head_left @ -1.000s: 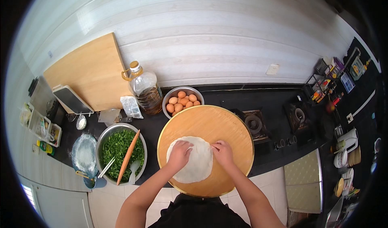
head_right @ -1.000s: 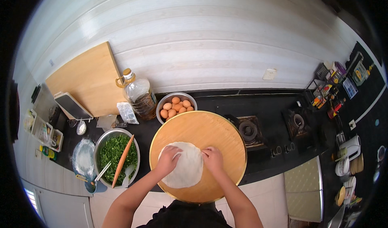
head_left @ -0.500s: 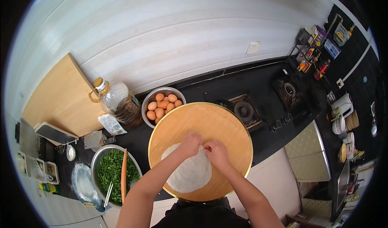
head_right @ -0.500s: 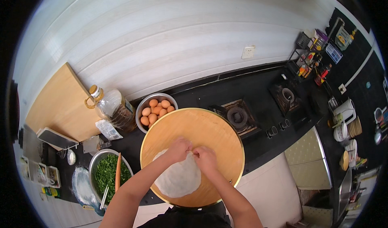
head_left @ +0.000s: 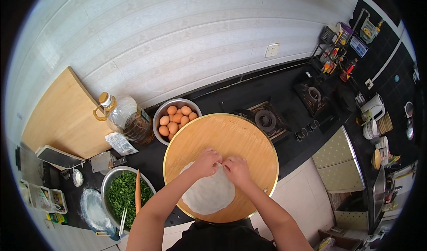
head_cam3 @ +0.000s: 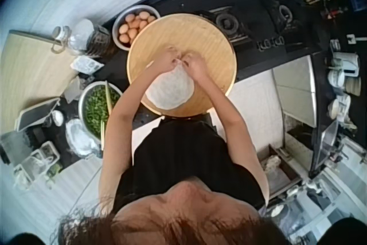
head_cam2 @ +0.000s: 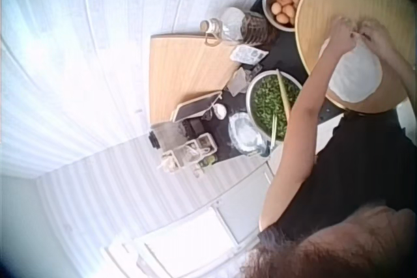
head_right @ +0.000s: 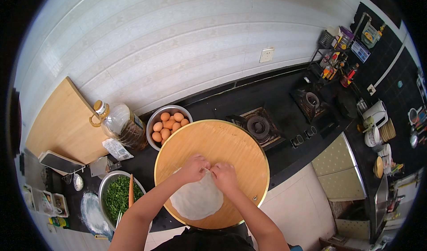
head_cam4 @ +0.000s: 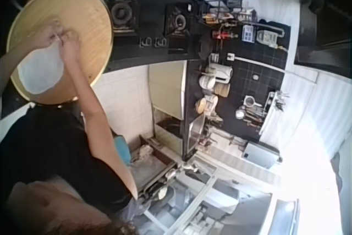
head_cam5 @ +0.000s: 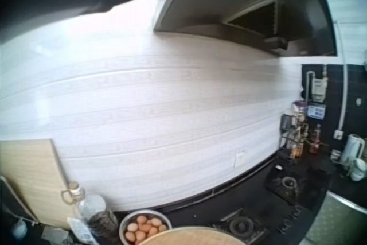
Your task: The person uses a wooden rolling pin to flatten a piece of dough on a floured surface. They then transfer the flattened dough to a round wooden board and continue to roll and stretch it into a larger, thinner circular shape.
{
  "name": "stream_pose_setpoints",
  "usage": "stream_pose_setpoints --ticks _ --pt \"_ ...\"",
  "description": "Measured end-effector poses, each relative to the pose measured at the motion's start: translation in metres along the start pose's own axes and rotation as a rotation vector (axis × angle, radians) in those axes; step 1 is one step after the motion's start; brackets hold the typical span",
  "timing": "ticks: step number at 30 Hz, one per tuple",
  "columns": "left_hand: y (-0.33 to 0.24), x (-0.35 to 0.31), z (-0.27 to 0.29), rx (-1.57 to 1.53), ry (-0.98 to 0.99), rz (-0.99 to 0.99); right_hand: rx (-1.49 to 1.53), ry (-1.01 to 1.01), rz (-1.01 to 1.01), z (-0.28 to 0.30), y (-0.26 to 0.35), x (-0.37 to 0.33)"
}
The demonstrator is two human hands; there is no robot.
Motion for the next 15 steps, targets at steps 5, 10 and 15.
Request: stream_pose_setpoints --ticks 5,10,15 --pt "0.000 -0.001 0.003 -0.029 -0.023 -0.006 0.066 -0.005 -0.069 0.002 -0.004 -0.004" --pt "-0.006 0.000 0.007 0.014 -0.037 -0.043 0.107 0.036 -0.207 0.001 -0.015 -0.001" --pt "-0.013 -0.004 0.011 0.053 -0.086 -0.082 0.063 0.028 -0.155 0.003 -0.009 0.005"
Point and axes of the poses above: each hand's wrist, its own x-axis towards the middle knuckle, its own z-axis out of the back of the hand, y = z × x, the point moved 9 cm from there along x, towards the middle knuckle, and after that the axes turned 12 degrees about -y, right-handed, at the moved point
